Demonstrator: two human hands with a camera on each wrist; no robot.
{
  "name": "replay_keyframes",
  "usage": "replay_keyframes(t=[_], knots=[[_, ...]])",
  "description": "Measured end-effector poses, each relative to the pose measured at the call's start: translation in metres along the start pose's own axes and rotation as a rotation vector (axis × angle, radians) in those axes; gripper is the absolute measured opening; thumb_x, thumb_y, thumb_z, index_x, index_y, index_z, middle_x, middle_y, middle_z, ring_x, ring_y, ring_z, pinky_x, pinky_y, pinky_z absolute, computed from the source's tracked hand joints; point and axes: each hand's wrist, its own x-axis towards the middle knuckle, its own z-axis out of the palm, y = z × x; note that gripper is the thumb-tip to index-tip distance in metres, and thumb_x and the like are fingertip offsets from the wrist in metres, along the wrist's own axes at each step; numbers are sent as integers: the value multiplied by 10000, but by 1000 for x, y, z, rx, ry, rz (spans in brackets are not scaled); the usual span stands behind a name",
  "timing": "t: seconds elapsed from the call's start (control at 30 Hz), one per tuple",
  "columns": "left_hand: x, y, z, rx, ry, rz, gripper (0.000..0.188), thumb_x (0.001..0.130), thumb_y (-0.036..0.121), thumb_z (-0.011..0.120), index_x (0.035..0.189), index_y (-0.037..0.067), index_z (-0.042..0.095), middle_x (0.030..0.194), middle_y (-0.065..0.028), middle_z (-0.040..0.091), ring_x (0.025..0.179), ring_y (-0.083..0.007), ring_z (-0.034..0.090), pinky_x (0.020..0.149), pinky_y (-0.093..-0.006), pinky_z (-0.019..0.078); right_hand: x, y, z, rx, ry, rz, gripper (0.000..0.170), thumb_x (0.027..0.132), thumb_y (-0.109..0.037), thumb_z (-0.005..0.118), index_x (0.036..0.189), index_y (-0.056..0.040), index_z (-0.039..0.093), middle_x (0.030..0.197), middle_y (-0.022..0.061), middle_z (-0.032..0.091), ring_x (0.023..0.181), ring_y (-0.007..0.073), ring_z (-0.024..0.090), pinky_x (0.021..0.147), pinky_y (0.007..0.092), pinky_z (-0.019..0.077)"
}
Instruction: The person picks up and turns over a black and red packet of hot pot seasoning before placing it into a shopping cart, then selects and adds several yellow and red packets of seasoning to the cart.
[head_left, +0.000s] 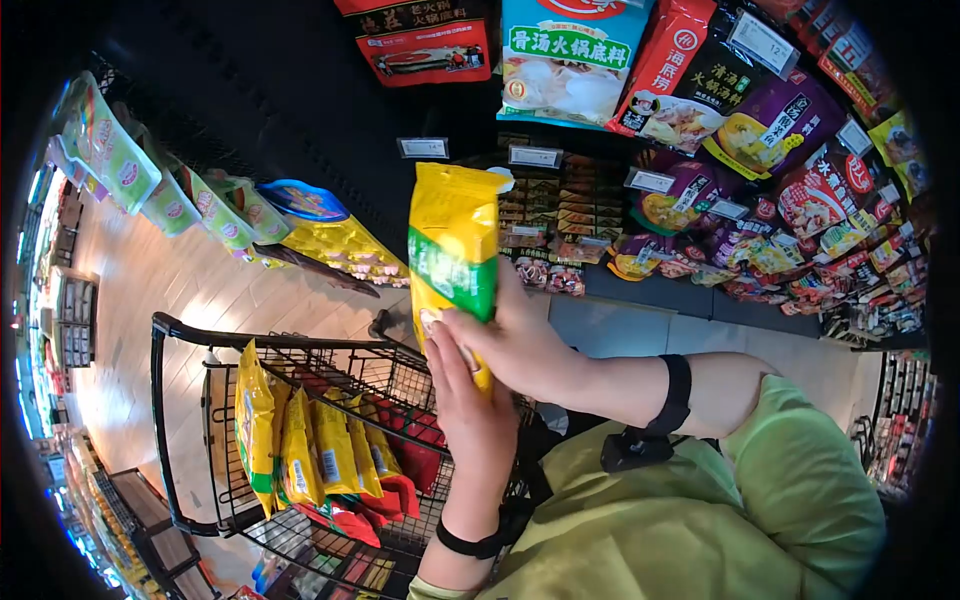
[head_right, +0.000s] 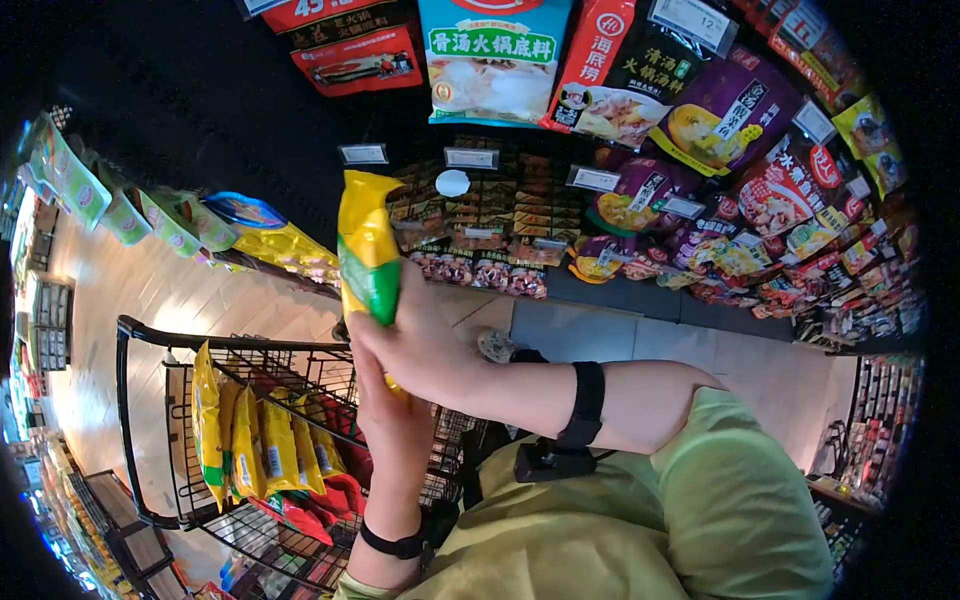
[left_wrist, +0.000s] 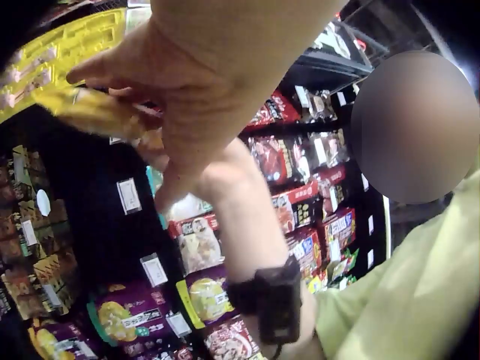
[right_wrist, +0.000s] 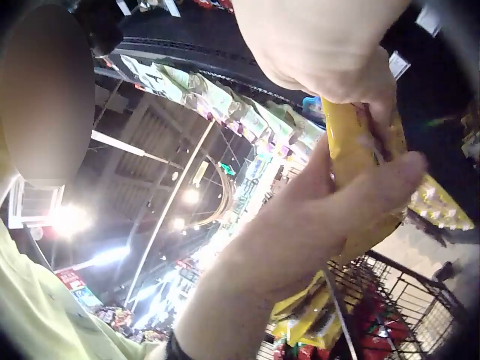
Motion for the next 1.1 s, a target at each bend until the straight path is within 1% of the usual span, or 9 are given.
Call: replay_keyframes(t=[0.03,0.13,0.17,0.27,0.33,0.37,0.43,0.63,1.1], knots=[[-3,-6,-1,-85,-22,-66,706,806,-30,572,1412,-30,209,1379,-313,328,1258,-452,371,1015,-432,362,-2,-10,-3,-104,-104,70,589,884,-202,616,1316,-3,270,1231,127,432,1144,196,450,929,344,410],[-4,-24,-11,-774,-39,-206,542,857,-78,483,1365,-6,308,1330,-179,437,1201,-257,479,985,-352,397,0,-29,-16,-61,-388,208,748,866,-316,641,1387,-5,204,1299,168,391,1194,237,423,936,341,420],[-8,-21,-21,-1036,-43,-378,522,856,-82,477,1349,15,337,1271,-109,479,1184,-228,475,966,-362,433,0,-20,-21,-195,-308,105,754,844,-348,652,1351,40,250,1272,209,410,1202,290,419,985,368,372],[-16,-28,-42,-1261,-109,-512,615,782,-10,610,1337,8,347,1256,-122,490,1169,-265,495,983,-408,418,8,12,-46,-488,-124,-52,828,802,-403,675,1344,79,275,1336,274,338,1279,340,332,1063,408,279],[-21,-34,-51,-1354,-124,-531,655,751,21,651,1332,1,349,1257,-126,493,1163,-272,501,981,-414,418,10,21,-63,-440,-117,91,808,833,-360,659,1381,60,238,1343,243,366,1281,296,356,1048,392,308],[-25,-38,-57,-1449,-148,-543,697,721,51,691,1327,-6,351,1258,-131,495,1158,-280,507,980,-420,419,12,18,-69,-107,-236,295,782,856,-334,640,1396,46,221,1338,215,388,1271,272,376,1040,379,322],[-30,-50,-63,-1494,-148,-557,692,720,41,701,1326,-3,370,1266,-140,500,1165,-282,507,987,-432,410,12,7,-70,336,-345,590,608,924,-246,562,1410,-35,263,1280,110,484,1194,193,470,981,351,398],[-28,-50,-64,-1610,-181,-561,704,704,-13,687,1336,4,377,1275,-155,506,1168,-292,510,993,-464,400,16,-2,-70,370,-497,668,351,953,-185,502,1293,-125,444,1159,26,565,1079,135,541,860,342,482],[-31,-66,-56,-1641,-139,-661,600,688,2,687,1243,7,460,1130,-137,588,1069,-310,576,923,-471,469,18,2,-73,307,-492,681,424,943,-273,517,1314,-102,403,1153,28,562,1027,142,573,832,327,491]])
